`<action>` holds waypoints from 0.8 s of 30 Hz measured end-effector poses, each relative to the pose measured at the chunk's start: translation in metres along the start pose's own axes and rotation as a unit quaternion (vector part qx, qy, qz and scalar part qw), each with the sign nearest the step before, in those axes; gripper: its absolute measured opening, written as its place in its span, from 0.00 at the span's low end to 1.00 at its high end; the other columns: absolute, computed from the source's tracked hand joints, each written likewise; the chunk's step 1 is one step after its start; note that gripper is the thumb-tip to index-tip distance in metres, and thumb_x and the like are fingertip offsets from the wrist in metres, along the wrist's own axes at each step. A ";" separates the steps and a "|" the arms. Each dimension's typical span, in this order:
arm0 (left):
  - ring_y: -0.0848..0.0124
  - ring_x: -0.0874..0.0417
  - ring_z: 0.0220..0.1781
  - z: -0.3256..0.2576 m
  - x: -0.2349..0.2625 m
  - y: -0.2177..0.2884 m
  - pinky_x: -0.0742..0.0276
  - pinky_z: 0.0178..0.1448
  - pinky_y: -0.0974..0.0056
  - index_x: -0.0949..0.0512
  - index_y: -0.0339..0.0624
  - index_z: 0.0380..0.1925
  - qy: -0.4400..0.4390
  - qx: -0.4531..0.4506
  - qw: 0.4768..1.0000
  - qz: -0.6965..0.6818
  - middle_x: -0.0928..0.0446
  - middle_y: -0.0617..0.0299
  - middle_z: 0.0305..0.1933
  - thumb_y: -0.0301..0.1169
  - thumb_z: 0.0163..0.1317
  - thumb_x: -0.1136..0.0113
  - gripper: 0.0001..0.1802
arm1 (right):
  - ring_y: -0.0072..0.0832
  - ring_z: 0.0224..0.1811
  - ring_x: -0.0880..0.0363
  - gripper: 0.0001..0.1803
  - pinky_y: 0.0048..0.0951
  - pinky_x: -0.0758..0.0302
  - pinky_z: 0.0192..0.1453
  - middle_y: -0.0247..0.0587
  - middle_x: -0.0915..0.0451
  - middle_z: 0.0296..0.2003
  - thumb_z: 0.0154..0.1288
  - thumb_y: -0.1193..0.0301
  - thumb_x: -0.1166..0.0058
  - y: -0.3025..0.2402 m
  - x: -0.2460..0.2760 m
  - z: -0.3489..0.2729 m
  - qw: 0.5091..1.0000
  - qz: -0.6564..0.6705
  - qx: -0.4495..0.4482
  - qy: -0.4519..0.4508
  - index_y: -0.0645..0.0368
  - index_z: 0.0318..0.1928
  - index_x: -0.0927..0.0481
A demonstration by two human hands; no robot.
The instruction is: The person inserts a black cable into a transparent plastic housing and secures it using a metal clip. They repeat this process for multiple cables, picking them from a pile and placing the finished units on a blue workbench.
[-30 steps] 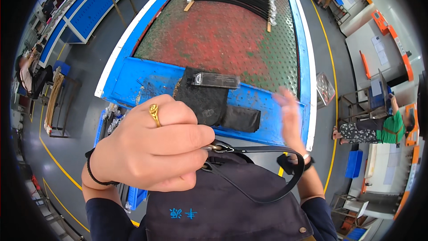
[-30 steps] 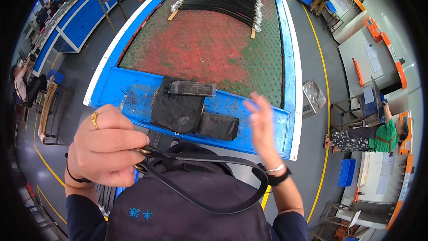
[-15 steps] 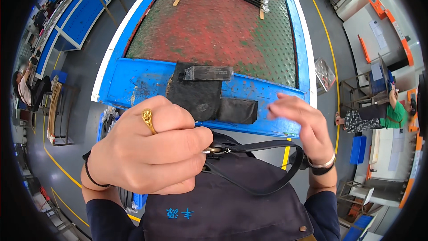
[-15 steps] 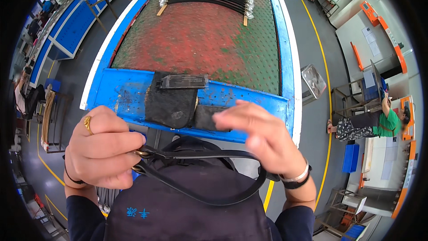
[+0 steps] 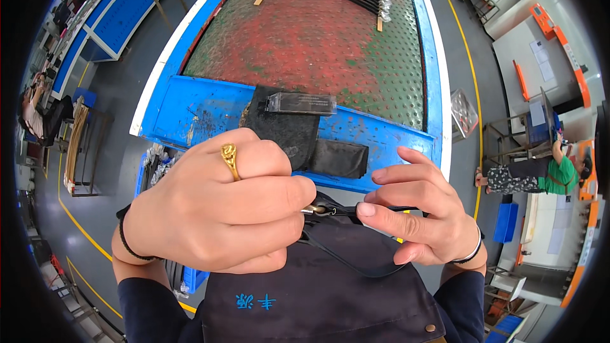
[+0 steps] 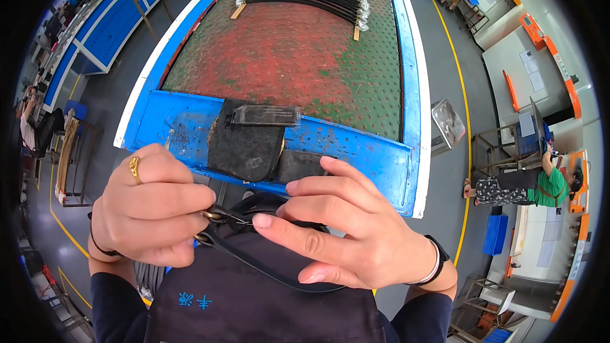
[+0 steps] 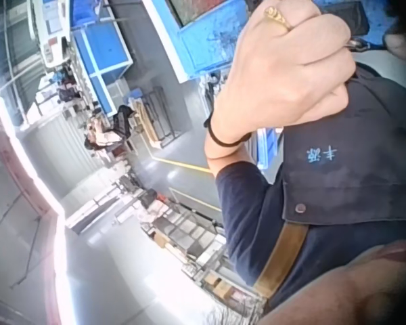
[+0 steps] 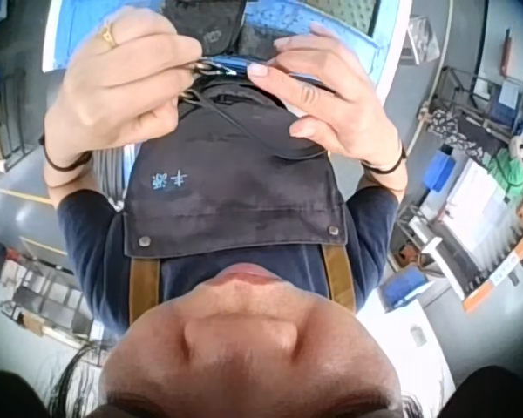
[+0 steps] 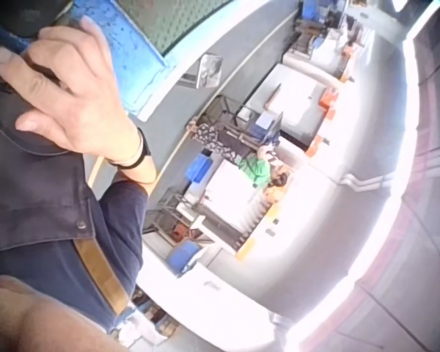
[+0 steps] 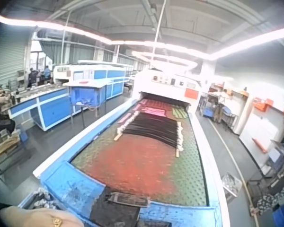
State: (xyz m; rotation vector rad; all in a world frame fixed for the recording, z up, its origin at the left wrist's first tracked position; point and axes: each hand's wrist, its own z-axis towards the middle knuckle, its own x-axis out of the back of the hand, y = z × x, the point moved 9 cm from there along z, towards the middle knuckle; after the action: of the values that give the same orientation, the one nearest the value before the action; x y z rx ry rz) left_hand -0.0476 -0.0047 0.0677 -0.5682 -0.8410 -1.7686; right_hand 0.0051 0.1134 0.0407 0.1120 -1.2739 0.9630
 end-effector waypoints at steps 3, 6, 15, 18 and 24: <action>0.67 0.28 0.25 0.000 -0.001 0.000 0.38 0.24 0.67 0.25 0.40 0.16 -0.006 -0.003 1.000 -0.002 0.25 0.62 0.29 0.26 0.28 0.44 0.08 | 0.33 0.47 0.27 0.28 0.46 0.38 0.58 0.34 0.26 0.38 0.59 0.49 0.56 -0.002 0.000 0.001 1.000 -0.016 -0.009 -0.001 0.54 0.51 0.22; 0.67 0.28 0.24 -0.001 -0.001 -0.001 0.38 0.24 0.67 0.25 0.40 0.16 -0.014 0.000 1.000 0.000 0.25 0.62 0.29 0.26 0.28 0.44 0.08 | 0.33 0.47 0.27 0.28 0.46 0.39 0.60 0.33 0.26 0.38 0.58 0.49 0.56 -0.003 -0.001 0.000 0.999 -0.029 -0.015 0.000 0.54 0.51 0.22; 0.67 0.28 0.26 0.000 -0.003 -0.003 0.38 0.24 0.67 0.25 0.41 0.16 -0.012 0.001 1.000 -0.005 0.25 0.62 0.30 0.26 0.29 0.43 0.08 | 0.32 0.46 0.27 0.29 0.46 0.39 0.61 0.33 0.26 0.37 0.54 0.49 0.54 0.000 -0.001 -0.002 0.999 -0.047 -0.023 0.008 0.54 0.51 0.22; 0.67 0.28 0.26 -0.001 -0.003 -0.004 0.37 0.24 0.67 0.25 0.41 0.16 -0.008 -0.001 1.000 -0.001 0.24 0.62 0.30 0.27 0.29 0.43 0.08 | 0.32 0.46 0.27 0.29 0.46 0.39 0.61 0.33 0.26 0.37 0.55 0.49 0.54 0.000 -0.002 -0.003 0.998 -0.052 -0.022 0.009 0.54 0.51 0.22; 0.67 0.28 0.26 0.001 -0.003 -0.003 0.37 0.24 0.66 0.25 0.41 0.16 -0.015 -0.003 1.000 0.006 0.24 0.62 0.30 0.27 0.30 0.43 0.07 | 0.32 0.45 0.26 0.29 0.45 0.38 0.60 0.33 0.26 0.37 0.57 0.48 0.56 0.001 0.000 -0.004 0.998 -0.058 -0.021 0.015 0.54 0.51 0.22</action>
State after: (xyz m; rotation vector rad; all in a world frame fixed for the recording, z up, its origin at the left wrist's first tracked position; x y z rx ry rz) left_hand -0.0495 -0.0014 0.0648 -0.6039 -0.8529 -1.7561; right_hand 0.0072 0.1159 0.0390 0.1370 -1.2458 0.8361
